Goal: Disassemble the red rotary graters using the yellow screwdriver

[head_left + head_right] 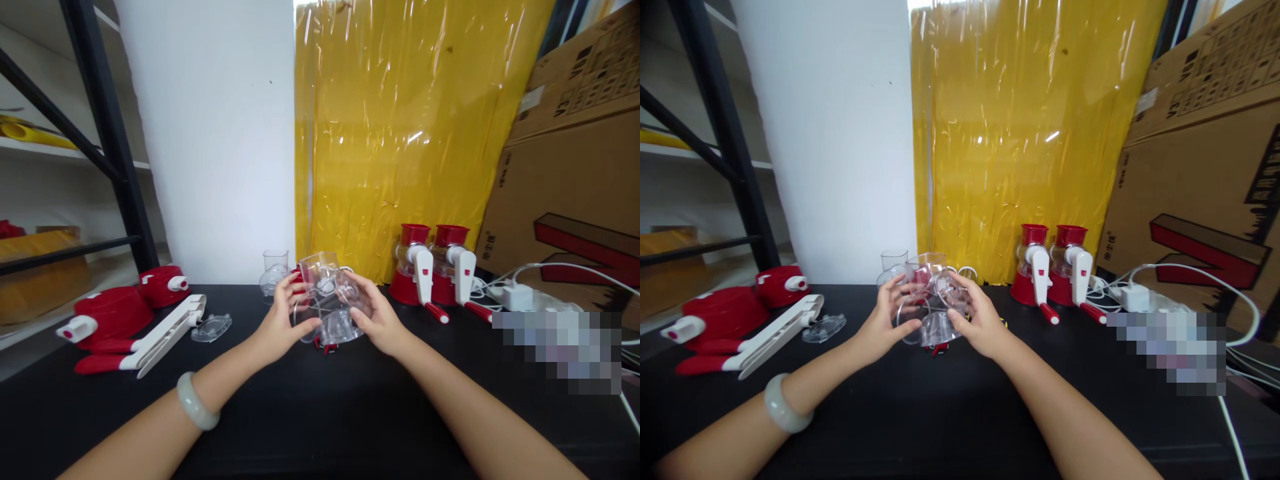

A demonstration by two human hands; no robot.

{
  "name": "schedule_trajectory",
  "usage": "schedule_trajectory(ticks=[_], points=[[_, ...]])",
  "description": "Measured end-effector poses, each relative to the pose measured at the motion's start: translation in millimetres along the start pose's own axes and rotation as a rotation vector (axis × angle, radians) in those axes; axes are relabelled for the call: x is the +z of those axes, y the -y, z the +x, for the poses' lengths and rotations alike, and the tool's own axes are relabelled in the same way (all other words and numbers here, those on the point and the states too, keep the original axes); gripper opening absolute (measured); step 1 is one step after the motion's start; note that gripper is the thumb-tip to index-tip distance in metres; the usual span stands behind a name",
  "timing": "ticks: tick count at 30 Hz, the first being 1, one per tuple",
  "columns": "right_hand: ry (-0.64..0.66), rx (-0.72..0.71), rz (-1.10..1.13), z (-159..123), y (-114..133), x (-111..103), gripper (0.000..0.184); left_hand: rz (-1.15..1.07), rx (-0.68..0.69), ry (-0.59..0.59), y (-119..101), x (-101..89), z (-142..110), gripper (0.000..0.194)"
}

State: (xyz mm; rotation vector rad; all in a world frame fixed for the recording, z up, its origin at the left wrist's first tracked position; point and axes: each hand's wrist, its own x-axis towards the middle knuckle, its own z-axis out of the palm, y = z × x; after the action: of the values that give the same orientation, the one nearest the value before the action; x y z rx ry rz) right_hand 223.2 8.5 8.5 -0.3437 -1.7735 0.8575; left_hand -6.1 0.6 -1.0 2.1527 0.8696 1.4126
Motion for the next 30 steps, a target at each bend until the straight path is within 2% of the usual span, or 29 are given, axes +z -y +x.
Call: schedule_trajectory(ticks=[5,7,9,12,16,19,23,30], points=[[0.045,0.021,0.122,-1.3,2.6,1.4,0.060,-0.306,-0.205,0.194,8.7,1.2,-1.1,0.074],[0.067,0.027,0.154,-1.3,1.1,1.3,0.060,-0.367,-0.277,0.214,6.2,0.5,-1.1,0.074],[0.058,0.037,0.144,-0.7,-1.5,0.8,0.060,-0.409,-0.355,0.187,2.6,0.7,-0.2,0.074],[0.010,0.056,0.098,0.9,-5.7,-1.1,0.062,-0.447,-0.424,0.084,-1.9,2.9,2.2,0.069],[0.030,0.067,0.015,2.5,-9.4,-4.9,0.072,-0.430,-0.400,-0.109,-5.9,6.5,4.4,0.067],[0.040,0.071,-0.121,2.4,-12.1,-6.2,0.086,-0.373,-0.363,-0.200,-8.1,7.3,5.3,0.068],[0.040,0.085,-0.214,1.8,-17.1,-5.2,0.096,-0.344,-0.340,-0.256,-7.8,6.7,6.2,0.068],[-0.024,0.040,-0.253,2.8,-17.4,-2.3,0.087,-0.364,-0.365,-0.213,1.8,8.0,5.9,0.066]])
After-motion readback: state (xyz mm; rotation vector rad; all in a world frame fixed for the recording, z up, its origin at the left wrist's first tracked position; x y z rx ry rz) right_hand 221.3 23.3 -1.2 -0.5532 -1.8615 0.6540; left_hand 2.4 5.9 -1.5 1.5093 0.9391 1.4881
